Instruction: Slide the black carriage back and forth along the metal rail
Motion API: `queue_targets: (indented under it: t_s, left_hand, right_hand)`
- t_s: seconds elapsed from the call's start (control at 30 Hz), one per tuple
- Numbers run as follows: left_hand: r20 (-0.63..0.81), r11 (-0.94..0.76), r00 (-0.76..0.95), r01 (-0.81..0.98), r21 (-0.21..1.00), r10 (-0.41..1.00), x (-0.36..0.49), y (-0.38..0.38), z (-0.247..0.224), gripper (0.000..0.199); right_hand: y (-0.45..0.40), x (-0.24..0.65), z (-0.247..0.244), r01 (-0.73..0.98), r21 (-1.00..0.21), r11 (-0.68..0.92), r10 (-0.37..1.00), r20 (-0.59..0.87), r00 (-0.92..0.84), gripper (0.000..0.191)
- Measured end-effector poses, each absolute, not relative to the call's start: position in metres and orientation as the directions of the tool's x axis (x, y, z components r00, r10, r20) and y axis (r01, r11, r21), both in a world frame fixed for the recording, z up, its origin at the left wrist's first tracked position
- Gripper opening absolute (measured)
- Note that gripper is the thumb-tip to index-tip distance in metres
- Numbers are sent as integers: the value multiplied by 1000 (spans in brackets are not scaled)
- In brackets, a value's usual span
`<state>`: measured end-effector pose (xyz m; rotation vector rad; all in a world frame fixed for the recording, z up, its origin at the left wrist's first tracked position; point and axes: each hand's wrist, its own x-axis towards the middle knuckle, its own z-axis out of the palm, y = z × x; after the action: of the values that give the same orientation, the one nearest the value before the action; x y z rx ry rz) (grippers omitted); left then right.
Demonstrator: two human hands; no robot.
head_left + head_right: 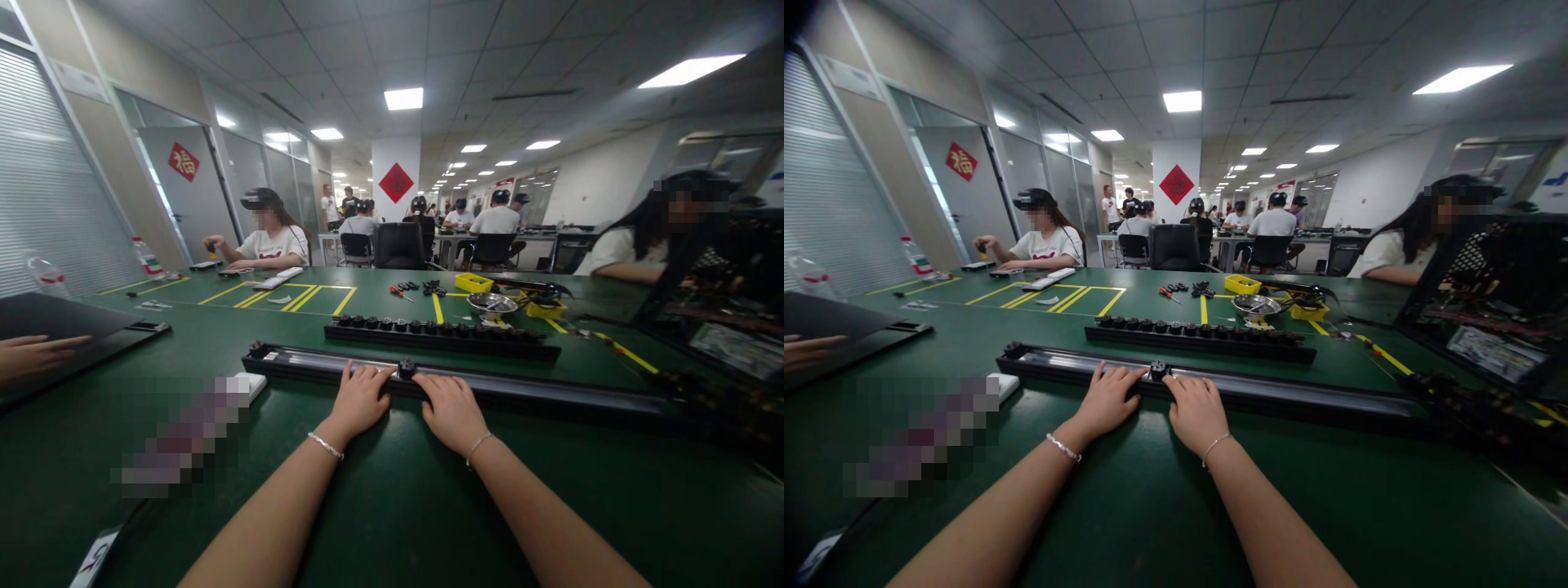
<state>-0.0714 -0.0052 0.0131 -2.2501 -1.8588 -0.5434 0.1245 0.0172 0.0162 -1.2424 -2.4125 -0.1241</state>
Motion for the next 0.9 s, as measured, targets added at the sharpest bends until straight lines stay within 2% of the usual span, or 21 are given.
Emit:
queue_targets:
  t_s: [0.9]
  left_hand:
    - [362, -202, 152, 974, 105, 920, -71, -7, 18, 47]
  right_hand:
    - [14, 130, 17, 809, -112, 577, 778, 377, -503, 49]
